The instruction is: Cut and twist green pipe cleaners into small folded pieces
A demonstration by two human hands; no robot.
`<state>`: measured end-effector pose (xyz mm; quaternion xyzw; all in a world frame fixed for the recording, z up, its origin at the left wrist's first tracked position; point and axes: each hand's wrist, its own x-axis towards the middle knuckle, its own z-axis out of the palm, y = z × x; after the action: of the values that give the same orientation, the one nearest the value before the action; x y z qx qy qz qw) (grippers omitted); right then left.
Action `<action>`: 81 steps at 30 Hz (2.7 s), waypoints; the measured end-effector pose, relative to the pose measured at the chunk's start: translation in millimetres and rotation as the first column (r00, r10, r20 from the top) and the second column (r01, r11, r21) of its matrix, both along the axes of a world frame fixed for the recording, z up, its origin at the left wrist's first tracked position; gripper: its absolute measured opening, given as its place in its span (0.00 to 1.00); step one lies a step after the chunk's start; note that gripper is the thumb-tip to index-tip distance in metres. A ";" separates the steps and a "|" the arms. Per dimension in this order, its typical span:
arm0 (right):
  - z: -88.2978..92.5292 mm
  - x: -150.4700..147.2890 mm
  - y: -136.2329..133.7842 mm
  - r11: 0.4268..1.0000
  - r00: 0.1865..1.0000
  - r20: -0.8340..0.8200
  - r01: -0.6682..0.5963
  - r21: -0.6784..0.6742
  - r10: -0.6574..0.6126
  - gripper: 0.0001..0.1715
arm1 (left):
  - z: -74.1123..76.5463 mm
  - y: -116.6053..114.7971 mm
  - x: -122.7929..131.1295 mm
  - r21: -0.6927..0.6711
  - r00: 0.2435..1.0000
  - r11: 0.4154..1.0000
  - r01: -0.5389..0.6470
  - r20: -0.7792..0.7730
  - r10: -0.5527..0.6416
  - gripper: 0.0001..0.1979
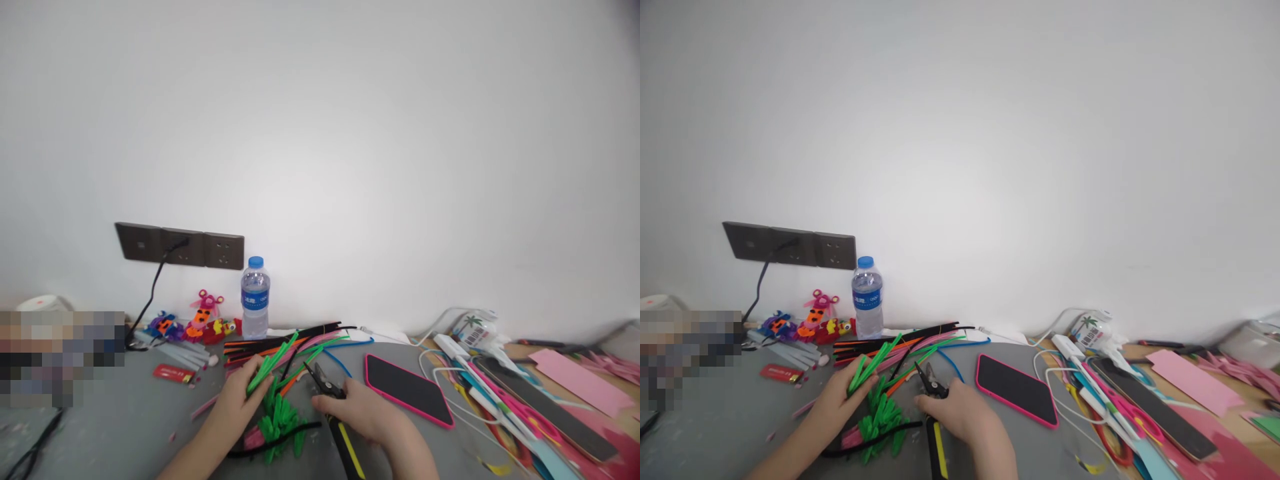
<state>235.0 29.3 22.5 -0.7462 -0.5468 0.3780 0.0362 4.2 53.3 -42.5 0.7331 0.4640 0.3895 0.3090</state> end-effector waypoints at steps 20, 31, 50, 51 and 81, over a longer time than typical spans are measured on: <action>10.2 0.6 -5.1 0.999 0.999 0.021 -0.036 0.040 0.035 0.22 | -5.7 -1.6 -1.6 0.024 0.981 0.984 0.176 -0.084 -0.174 0.13; 0.3 8.9 -2.2 1.000 0.999 -0.049 -0.009 0.006 0.009 0.20 | -0.8 -2.5 -1.4 -0.010 0.984 0.987 0.159 -0.078 -0.160 0.12; -4.0 14.0 4.5 0.989 0.996 -0.037 0.082 0.125 -0.078 0.18 | -0.1 5.5 -2.3 -0.298 0.789 0.954 0.032 0.594 0.159 0.22; -3.0 14.6 4.4 0.985 0.998 -0.011 0.061 0.162 -0.060 0.18 | -0.7 5.4 -1.8 -0.313 0.767 0.949 0.046 0.620 0.168 0.22; -15.1 -18.4 38.8 0.626 0.405 -0.903 0.669 0.401 0.146 0.25 | 6.5 -0.9 0.5 0.023 0.998 0.999 -0.040 -0.041 0.041 0.09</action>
<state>216.6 68.1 7.4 -0.4392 -0.4029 0.4422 0.6703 4.7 52.3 -36.0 0.7348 0.4808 0.3856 0.2833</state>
